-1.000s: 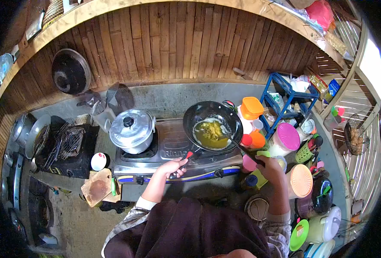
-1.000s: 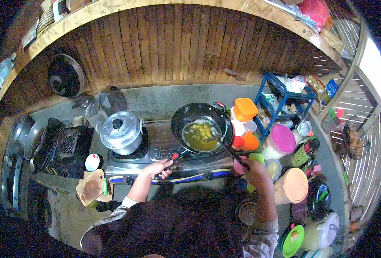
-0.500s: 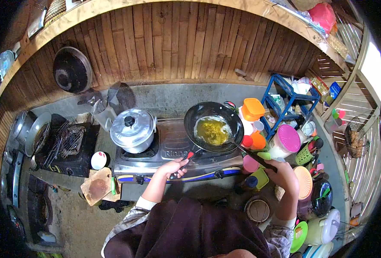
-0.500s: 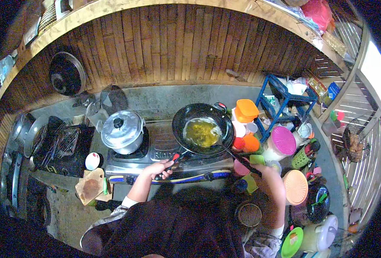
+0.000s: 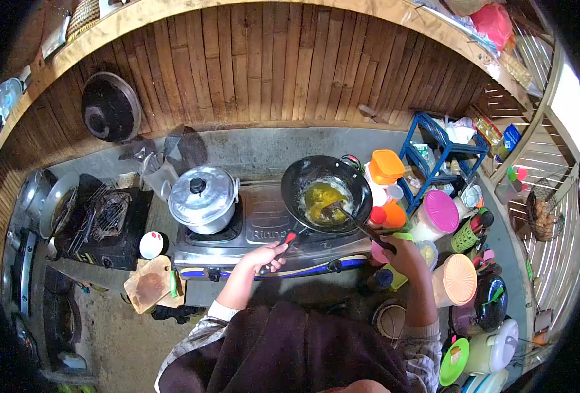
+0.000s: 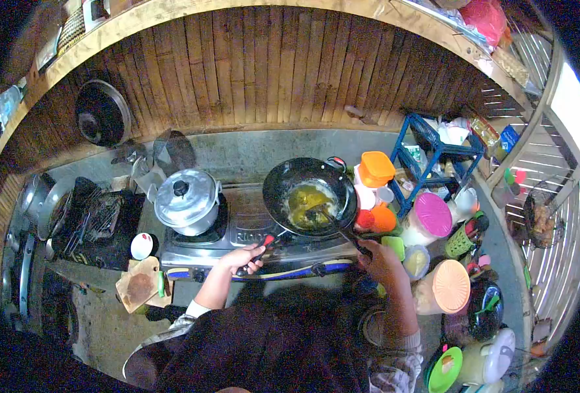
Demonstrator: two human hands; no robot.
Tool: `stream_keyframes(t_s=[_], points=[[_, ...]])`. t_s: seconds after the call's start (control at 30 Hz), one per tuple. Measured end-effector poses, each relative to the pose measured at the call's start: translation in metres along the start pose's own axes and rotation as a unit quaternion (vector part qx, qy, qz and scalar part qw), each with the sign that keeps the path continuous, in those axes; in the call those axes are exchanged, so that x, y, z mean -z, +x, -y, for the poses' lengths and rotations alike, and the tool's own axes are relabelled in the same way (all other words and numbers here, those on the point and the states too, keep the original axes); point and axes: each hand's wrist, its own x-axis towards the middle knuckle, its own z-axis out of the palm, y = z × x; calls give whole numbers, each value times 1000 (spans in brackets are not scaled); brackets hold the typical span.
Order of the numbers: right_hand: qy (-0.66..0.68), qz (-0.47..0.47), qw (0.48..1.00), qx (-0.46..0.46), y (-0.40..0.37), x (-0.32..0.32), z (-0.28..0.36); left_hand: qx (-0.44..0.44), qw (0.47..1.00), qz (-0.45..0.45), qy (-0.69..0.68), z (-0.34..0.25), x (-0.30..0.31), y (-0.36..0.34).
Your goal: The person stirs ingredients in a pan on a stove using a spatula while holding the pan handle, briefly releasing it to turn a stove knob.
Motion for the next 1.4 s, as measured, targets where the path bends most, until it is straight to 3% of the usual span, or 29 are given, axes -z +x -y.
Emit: stream_keyframes(t_s=[0.13, 0.2, 0.4, 0.47, 0.8, 1.1, 1.4], points=[[-11, 10, 1000, -5, 21, -21, -16, -2, 1000, -13, -22, -2, -6, -4], [16, -31, 998, 48, 31, -32, -23, 2, 1000, -16, -19, -2, -6, -4], [1, -44, 999, 8, 58, -62, -24, 2, 1000, -21, -16, 1, -4, -1], [3, -55, 998, 35, 67, -70, -23, 2, 1000, -20, -20, 2, -3, 0], [19, -144, 988, 60, 82, -73, -21, 5, 1000, -10, -16, 1, -1, 1], [-45, -102, 994, 5, 79, -72, -32, 6, 1000, -13, -9, -1, -2, 0], [0, -81, 997, -11, 43, -39, -22, -1, 1000, -1, -16, 0, -1, -1]])
